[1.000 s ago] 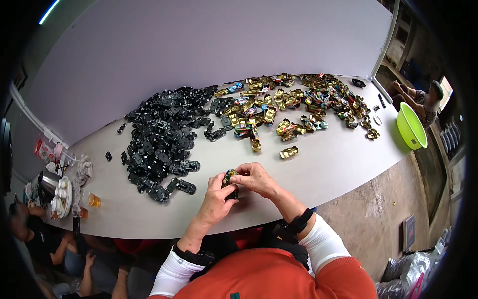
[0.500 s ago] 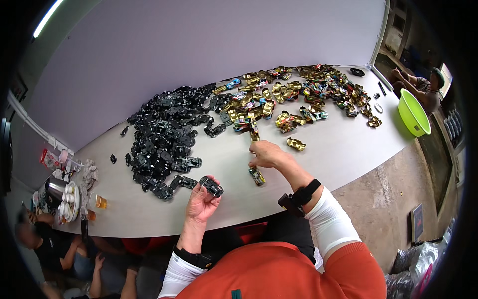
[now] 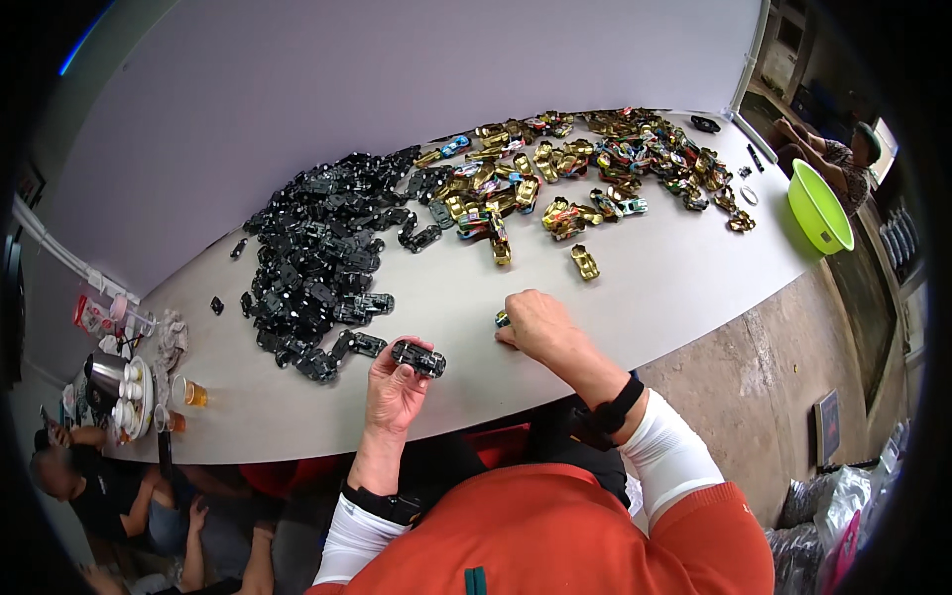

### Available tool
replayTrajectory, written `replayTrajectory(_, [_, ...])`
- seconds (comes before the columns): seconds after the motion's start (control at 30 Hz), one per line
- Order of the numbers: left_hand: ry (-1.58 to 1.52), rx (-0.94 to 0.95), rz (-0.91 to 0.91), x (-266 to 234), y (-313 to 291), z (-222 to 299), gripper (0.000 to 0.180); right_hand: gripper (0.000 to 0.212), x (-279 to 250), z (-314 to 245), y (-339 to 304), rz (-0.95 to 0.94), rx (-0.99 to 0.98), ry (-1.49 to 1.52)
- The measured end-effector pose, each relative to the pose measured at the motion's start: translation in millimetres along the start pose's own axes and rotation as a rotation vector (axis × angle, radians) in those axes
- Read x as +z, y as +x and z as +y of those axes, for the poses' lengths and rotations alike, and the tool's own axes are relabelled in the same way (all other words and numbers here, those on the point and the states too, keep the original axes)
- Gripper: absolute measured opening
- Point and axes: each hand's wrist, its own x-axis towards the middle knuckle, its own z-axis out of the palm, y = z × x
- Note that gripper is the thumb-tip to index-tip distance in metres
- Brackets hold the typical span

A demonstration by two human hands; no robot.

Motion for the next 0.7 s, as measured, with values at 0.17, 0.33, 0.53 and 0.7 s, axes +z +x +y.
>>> replayTrajectory(0.17, [0.007, -0.001, 0.034, 8, 0, 5, 0.037, 0.021, -19, -24, -19, -0.005, -0.069, 1.02])
replayTrajectory(0.33, [0.065, 0.014, 0.051, 11, 0, 7, 0.038, 0.016, -16, -56, -36, 0.109, -0.258, 1.161])
replayTrajectory(0.53, [0.12, 0.031, 0.071, 17, -2, 7, 0.039, 0.018, -7, -59, -35, 0.21, -0.388, 1.009])
replayTrajectory(0.7, [0.144, 0.051, 0.075, 22, -3, 8, 0.039, 0.021, -11, -64, -37, 0.234, -0.384, 0.948])
